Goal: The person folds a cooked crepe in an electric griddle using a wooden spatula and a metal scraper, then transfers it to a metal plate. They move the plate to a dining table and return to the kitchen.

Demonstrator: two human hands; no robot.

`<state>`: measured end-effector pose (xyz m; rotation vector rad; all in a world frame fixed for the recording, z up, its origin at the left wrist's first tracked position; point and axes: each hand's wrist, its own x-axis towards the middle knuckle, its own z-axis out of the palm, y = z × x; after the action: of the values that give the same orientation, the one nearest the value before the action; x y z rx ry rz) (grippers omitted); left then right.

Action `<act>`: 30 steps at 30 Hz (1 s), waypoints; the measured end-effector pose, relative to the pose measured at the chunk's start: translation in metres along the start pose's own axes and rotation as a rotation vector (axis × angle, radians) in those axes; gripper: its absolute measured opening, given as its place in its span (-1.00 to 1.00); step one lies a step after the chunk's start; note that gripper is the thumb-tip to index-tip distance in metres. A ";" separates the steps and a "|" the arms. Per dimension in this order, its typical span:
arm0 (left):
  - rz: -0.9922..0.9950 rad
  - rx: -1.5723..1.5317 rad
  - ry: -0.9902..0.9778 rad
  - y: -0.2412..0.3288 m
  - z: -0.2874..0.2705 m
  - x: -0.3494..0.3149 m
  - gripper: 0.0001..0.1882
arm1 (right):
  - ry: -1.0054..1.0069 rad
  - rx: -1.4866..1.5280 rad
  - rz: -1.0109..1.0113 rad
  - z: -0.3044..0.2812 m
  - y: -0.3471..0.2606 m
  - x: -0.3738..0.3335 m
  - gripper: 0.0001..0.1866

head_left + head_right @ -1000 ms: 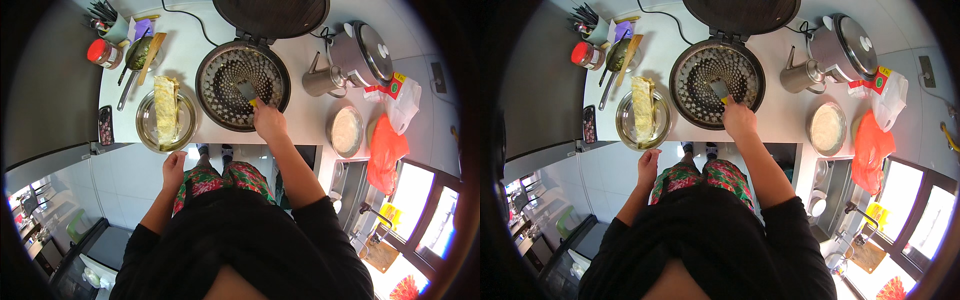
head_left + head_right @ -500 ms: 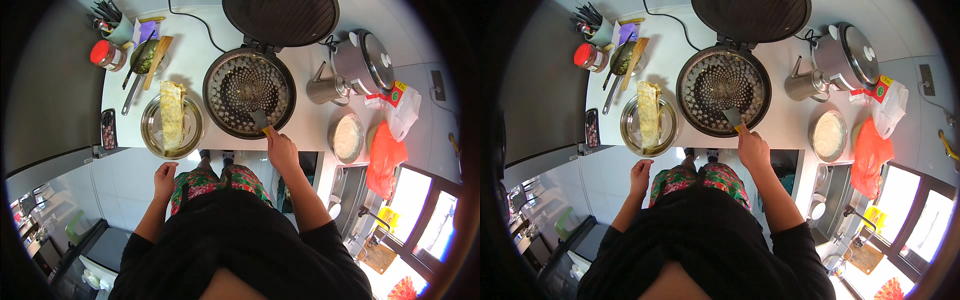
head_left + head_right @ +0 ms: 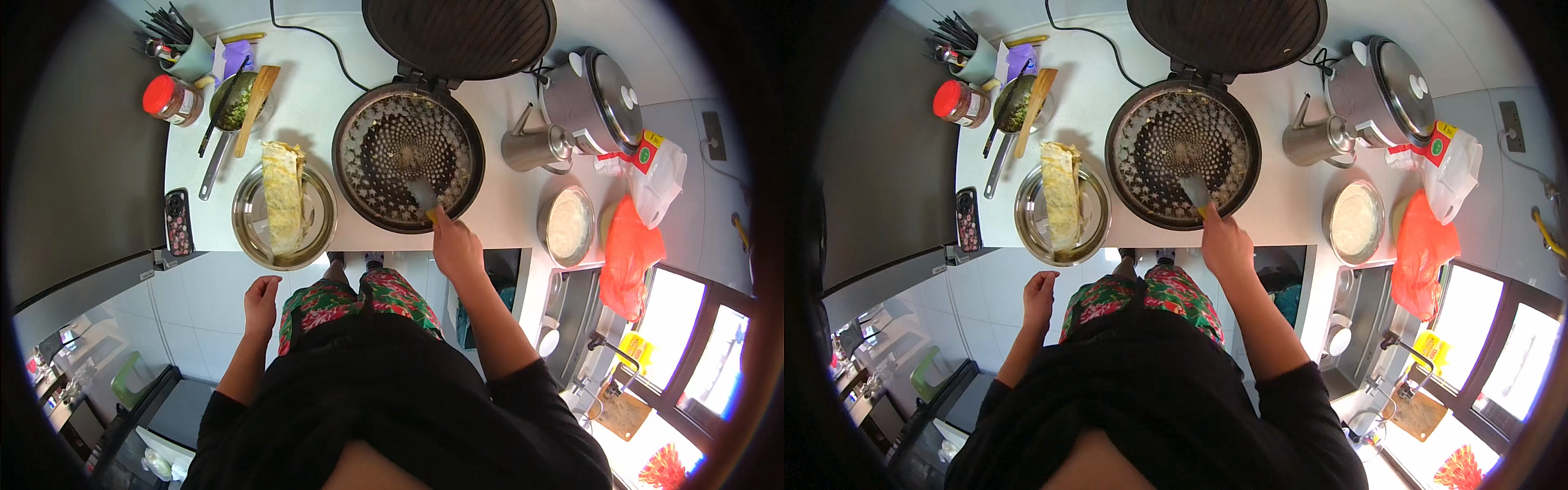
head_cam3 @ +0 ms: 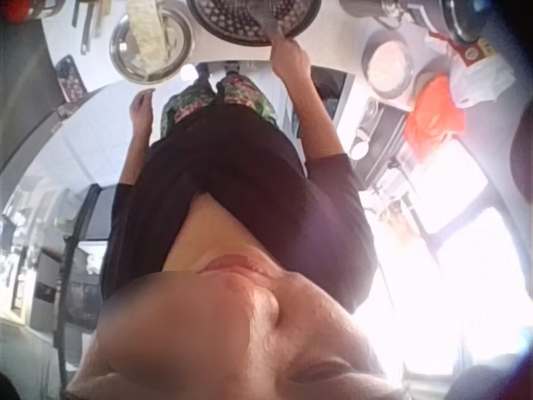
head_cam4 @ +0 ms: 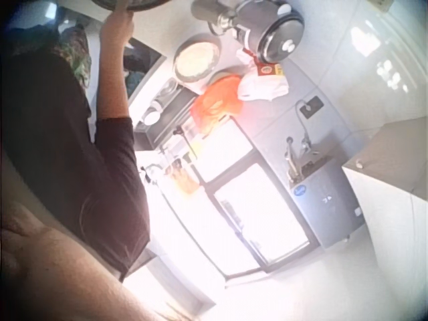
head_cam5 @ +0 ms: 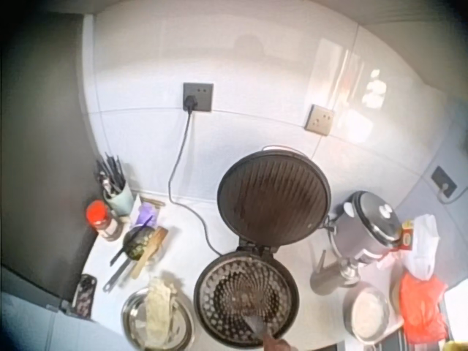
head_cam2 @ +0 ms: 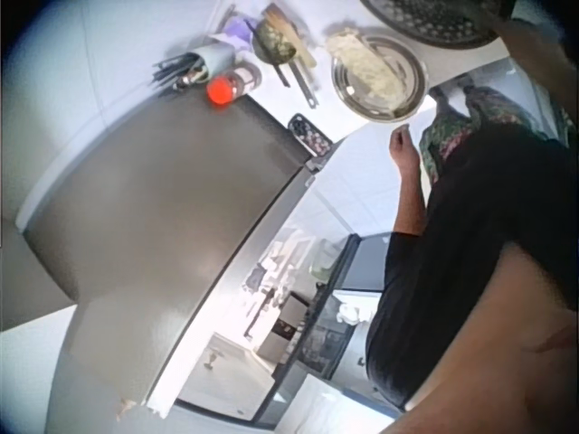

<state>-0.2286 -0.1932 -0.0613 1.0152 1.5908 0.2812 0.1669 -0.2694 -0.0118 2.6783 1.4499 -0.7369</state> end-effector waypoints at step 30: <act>0.067 0.059 -0.058 0.010 -0.017 -0.001 -0.79 | 0.495 0.446 -0.084 0.016 -0.039 0.111 -0.51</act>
<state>-0.2392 -0.1821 -0.0485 1.1147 1.5224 0.2495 0.1808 -0.1625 -0.0628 3.3426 1.6653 -0.4572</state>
